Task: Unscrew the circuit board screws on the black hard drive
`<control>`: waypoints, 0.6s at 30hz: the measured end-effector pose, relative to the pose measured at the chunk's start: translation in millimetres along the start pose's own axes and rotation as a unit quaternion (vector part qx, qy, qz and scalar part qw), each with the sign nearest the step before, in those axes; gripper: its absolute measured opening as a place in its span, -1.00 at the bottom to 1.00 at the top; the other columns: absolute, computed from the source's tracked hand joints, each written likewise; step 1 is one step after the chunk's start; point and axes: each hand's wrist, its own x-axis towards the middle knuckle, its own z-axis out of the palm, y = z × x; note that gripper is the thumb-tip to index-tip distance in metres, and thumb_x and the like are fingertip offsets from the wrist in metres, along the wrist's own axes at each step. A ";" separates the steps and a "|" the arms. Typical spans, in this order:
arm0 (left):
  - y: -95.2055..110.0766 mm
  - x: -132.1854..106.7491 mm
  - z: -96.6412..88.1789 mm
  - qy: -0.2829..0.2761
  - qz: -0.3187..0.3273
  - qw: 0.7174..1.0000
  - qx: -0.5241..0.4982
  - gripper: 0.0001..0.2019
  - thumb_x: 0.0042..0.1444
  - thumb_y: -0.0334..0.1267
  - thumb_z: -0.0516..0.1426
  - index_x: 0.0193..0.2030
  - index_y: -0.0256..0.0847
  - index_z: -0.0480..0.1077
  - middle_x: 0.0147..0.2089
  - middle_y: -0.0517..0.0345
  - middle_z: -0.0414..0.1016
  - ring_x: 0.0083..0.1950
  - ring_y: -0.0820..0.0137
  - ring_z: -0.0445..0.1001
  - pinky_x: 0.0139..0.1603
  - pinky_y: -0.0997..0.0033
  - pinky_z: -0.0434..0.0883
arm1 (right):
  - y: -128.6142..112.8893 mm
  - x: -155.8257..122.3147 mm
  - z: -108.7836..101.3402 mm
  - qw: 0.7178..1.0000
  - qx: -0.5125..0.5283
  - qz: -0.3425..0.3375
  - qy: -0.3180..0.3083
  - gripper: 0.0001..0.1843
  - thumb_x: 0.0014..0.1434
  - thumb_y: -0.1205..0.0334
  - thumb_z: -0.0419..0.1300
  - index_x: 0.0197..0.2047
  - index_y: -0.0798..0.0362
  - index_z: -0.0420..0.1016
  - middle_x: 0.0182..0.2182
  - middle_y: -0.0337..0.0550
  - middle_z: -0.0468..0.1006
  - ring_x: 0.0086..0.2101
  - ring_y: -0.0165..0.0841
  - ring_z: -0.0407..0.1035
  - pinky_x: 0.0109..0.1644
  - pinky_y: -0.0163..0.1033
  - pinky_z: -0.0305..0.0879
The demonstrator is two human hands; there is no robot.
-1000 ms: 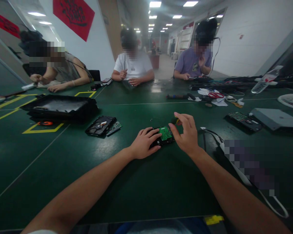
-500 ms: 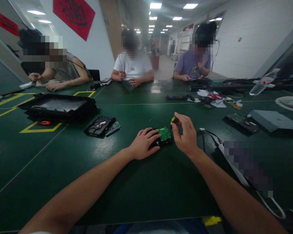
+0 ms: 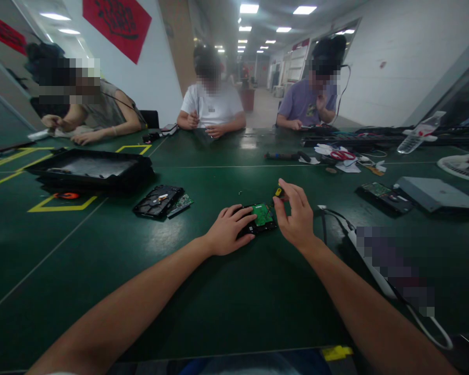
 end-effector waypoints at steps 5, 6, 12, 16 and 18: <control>0.3 0.3 -1.1 -0.004 0.001 1.000 0.005 -0.34 0.42 0.09 0.17 0.57 -0.01 0.22 0.63 0.03 0.17 0.61 -0.18 0.06 0.52 -0.36 0.17 | -0.1 -0.2 -0.2 1.000 0.009 0.008 -0.004 -0.41 0.47 0.22 0.21 0.50 -0.16 0.31 0.15 0.03 0.50 -0.01 -0.15 0.51 0.08 0.07 0.60; 0.5 0.3 -1.3 -0.004 0.001 1.000 0.005 -0.34 0.42 0.09 0.16 0.57 -0.01 0.22 0.63 0.03 0.17 0.61 -0.18 0.06 0.52 -0.36 0.16 | 0.1 -0.5 -0.2 1.000 0.008 0.008 -0.003 -0.41 0.46 0.22 0.22 0.49 -0.17 0.32 0.12 0.02 0.50 -0.01 -0.15 0.51 0.08 0.07 0.60; 0.1 0.5 -1.5 0.000 0.001 1.000 -0.007 -0.33 0.40 0.08 0.19 0.58 0.02 0.22 0.62 0.01 0.19 0.60 -0.20 0.08 0.52 -0.38 0.16 | -0.1 -1.2 -0.2 1.000 0.007 0.008 -0.002 -0.44 0.49 0.23 0.16 0.50 -0.17 0.30 0.13 0.03 0.51 0.04 -0.13 0.50 0.10 0.10 0.59; 0.0 0.6 -1.1 -0.002 0.001 1.000 -0.008 -0.33 0.41 0.09 0.19 0.58 0.02 0.21 0.62 0.01 0.19 0.61 -0.19 0.06 0.52 -0.38 0.15 | -1.9 -0.2 -0.9 1.000 0.011 0.006 -0.013 -0.44 0.50 0.25 0.11 0.51 -0.15 0.26 0.22 0.06 0.51 0.11 -0.10 0.49 0.13 0.12 0.58; 0.1 0.6 -0.9 -0.002 0.000 1.000 -0.009 -0.32 0.41 0.09 0.19 0.58 0.04 0.20 0.62 0.02 0.19 0.61 -0.18 0.06 0.52 -0.37 0.15 | -2.8 0.5 -1.6 1.000 0.017 0.009 -0.010 -0.46 0.49 0.22 0.17 0.47 -0.14 0.30 0.19 0.06 0.51 0.07 -0.11 0.50 0.06 0.09 0.61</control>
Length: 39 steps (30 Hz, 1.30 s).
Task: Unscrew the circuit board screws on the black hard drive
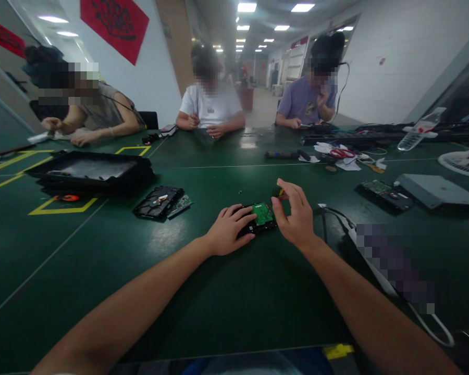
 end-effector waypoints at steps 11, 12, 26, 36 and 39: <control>0.0 0.5 0.8 -0.001 -0.001 1.000 0.003 -0.34 0.41 0.09 0.18 0.57 0.01 0.22 0.63 0.03 0.17 0.60 -0.18 0.07 0.52 -0.37 0.14 | -0.8 -0.5 0.4 1.000 0.013 0.022 0.007 -0.49 0.51 0.22 0.12 0.46 -0.14 0.28 0.21 0.06 0.50 0.05 -0.12 0.51 0.09 0.10 0.59; 0.1 0.4 0.4 -0.001 -0.002 1.000 0.004 -0.33 0.41 0.09 0.18 0.57 0.01 0.22 0.63 0.03 0.17 0.61 -0.18 0.07 0.52 -0.37 0.14 | -1.1 -0.2 0.2 1.000 0.013 0.021 0.010 -0.50 0.49 0.20 0.16 0.44 -0.14 0.31 0.19 0.06 0.50 0.04 -0.11 0.50 0.05 0.08 0.61; 1.3 0.2 -1.5 0.000 -0.001 1.000 -0.009 -0.34 0.41 0.08 0.18 0.57 0.03 0.22 0.62 0.01 0.18 0.61 -0.19 0.07 0.52 -0.39 0.15 | 3.5 -1.0 1.7 1.000 0.006 0.006 0.017 -0.49 0.45 0.20 0.23 0.41 -0.13 0.34 0.15 0.05 0.51 0.10 -0.08 0.48 0.04 0.10 0.62; 0.1 1.0 0.5 0.005 -0.001 1.000 -0.008 -0.33 0.39 0.07 0.21 0.57 0.07 0.23 0.61 0.02 0.20 0.59 -0.19 0.10 0.51 -0.38 0.16 | 1.3 -0.3 0.8 1.000 -0.004 0.005 0.019 -0.52 0.47 0.22 0.20 0.40 -0.15 0.35 0.12 0.03 0.51 0.00 -0.13 0.50 -0.04 0.04 0.62; 1.1 1.1 -0.9 0.004 -0.001 1.000 -0.011 -0.34 0.39 0.08 0.20 0.57 0.06 0.23 0.61 0.01 0.21 0.60 -0.19 0.09 0.51 -0.38 0.16 | 2.1 -1.1 1.6 1.000 -0.001 0.011 0.017 -0.49 0.48 0.23 0.17 0.44 -0.15 0.32 0.16 0.03 0.53 0.02 -0.12 0.52 0.01 0.06 0.62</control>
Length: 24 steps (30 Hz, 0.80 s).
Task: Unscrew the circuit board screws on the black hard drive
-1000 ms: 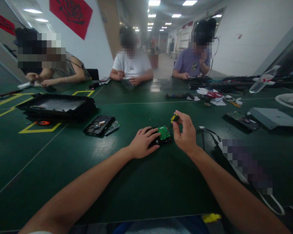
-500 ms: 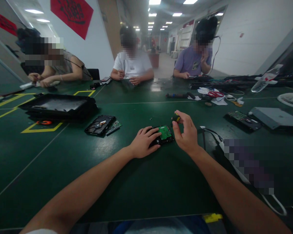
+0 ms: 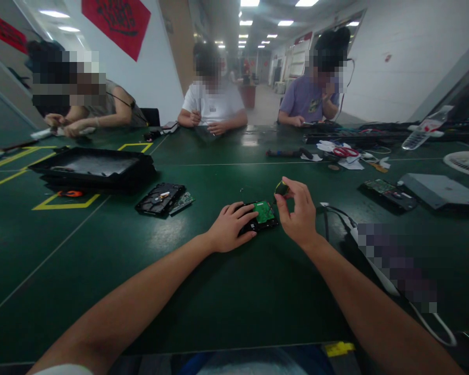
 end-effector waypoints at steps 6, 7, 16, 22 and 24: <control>0.9 -0.4 -0.9 -0.001 0.001 1.000 0.008 -0.34 0.41 0.09 0.19 0.57 0.04 0.23 0.61 0.03 0.20 0.60 -0.18 0.08 0.52 -0.36 0.16 | -0.4 0.9 -0.1 1.000 0.007 -0.013 0.003 -0.45 0.47 0.28 0.18 0.46 -0.15 0.31 0.19 0.04 0.51 0.03 -0.13 0.52 -0.01 0.04 0.64; 0.8 -0.5 -0.7 -0.001 0.001 1.000 0.009 -0.34 0.41 0.09 0.18 0.57 0.03 0.23 0.61 0.03 0.20 0.60 -0.18 0.08 0.52 -0.36 0.16 | -1.2 1.5 -0.6 1.000 0.009 -0.017 0.005 -0.45 0.46 0.27 0.21 0.45 -0.15 0.33 0.17 0.04 0.51 0.04 -0.13 0.51 -0.03 0.02 0.65; -1.4 -0.8 1.6 0.000 -0.001 1.000 0.008 -0.33 0.40 0.09 0.19 0.57 0.05 0.23 0.62 0.03 0.19 0.60 -0.19 0.08 0.52 -0.37 0.15 | 0.1 0.1 0.0 1.000 0.003 -0.006 -0.009 -0.45 0.49 0.25 0.16 0.48 -0.15 0.31 0.20 0.04 0.54 0.02 -0.13 0.55 0.05 0.07 0.63; -2.3 -1.5 2.2 0.003 0.003 1.000 0.008 -0.34 0.41 0.09 0.19 0.57 0.03 0.23 0.62 0.03 0.19 0.61 -0.19 0.08 0.52 -0.37 0.16 | 0.0 0.3 -1.1 1.000 0.001 0.000 0.007 -0.48 0.42 0.16 0.29 0.40 -0.11 0.39 0.11 0.04 0.51 -0.04 -0.14 0.53 -0.07 0.03 0.65; -2.5 -1.6 2.3 0.001 0.003 1.000 0.012 -0.34 0.41 0.09 0.19 0.57 0.01 0.23 0.63 0.03 0.18 0.60 -0.19 0.08 0.53 -0.37 0.16 | 0.0 0.5 -1.5 1.000 -0.005 0.000 0.015 -0.51 0.42 0.16 0.30 0.37 -0.11 0.42 0.07 0.03 0.51 -0.08 -0.15 0.52 -0.09 0.03 0.65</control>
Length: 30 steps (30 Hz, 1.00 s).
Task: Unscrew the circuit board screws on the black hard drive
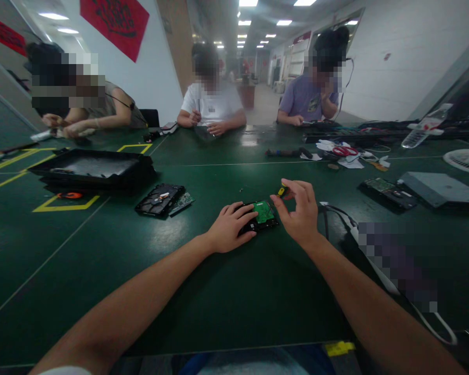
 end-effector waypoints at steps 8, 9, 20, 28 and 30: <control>1.1 -0.4 0.3 -0.006 0.000 1.000 0.008 -0.35 0.45 0.09 0.14 0.58 -0.02 0.21 0.65 0.04 0.13 0.63 -0.19 0.03 0.57 -0.41 0.07 | -1.4 -0.3 0.9 1.000 0.022 0.010 -0.017 -0.46 0.45 0.15 0.24 0.44 -0.15 0.34 0.17 0.06 0.52 0.06 -0.07 0.52 -0.01 0.09 0.66; 1.2 -0.5 0.5 -0.007 0.000 1.000 0.008 -0.36 0.45 0.08 0.13 0.58 -0.02 0.20 0.65 0.05 0.12 0.64 -0.19 0.02 0.58 -0.42 0.06 | -1.7 0.2 0.5 1.000 0.017 0.008 -0.012 -0.47 0.43 0.13 0.28 0.41 -0.15 0.37 0.14 0.04 0.52 0.05 -0.07 0.51 -0.04 0.07 0.67; 2.3 -0.4 -0.6 0.001 0.002 1.000 -0.002 -0.36 0.45 0.08 0.15 0.58 -0.01 0.21 0.64 0.02 0.15 0.64 -0.18 0.03 0.58 -0.45 0.06 | 0.7 -2.5 2.1 0.998 0.032 0.024 -0.037 -0.43 0.50 0.15 0.18 0.50 -0.15 0.23 0.23 0.06 0.51 0.06 -0.11 0.54 0.06 0.10 0.62; -0.2 0.3 1.5 0.009 0.007 1.000 -0.002 -0.34 0.42 0.08 0.18 0.57 -0.02 0.22 0.61 -0.04 0.19 0.62 -0.17 0.08 0.55 -0.40 0.14 | 1.3 -1.2 1.4 1.000 0.010 0.014 -0.019 -0.43 0.47 0.22 0.18 0.49 -0.12 0.27 0.13 0.04 0.50 0.01 -0.12 0.51 0.03 0.08 0.60; 0.6 0.3 0.7 0.012 0.005 1.000 0.000 -0.34 0.41 0.09 0.18 0.56 -0.06 0.24 0.60 -0.10 0.18 0.61 -0.16 0.11 0.55 -0.37 0.16 | 1.4 -1.4 1.8 0.999 0.019 0.017 -0.023 -0.42 0.48 0.24 0.15 0.51 -0.12 0.23 0.17 0.05 0.51 0.05 -0.11 0.51 0.09 0.11 0.58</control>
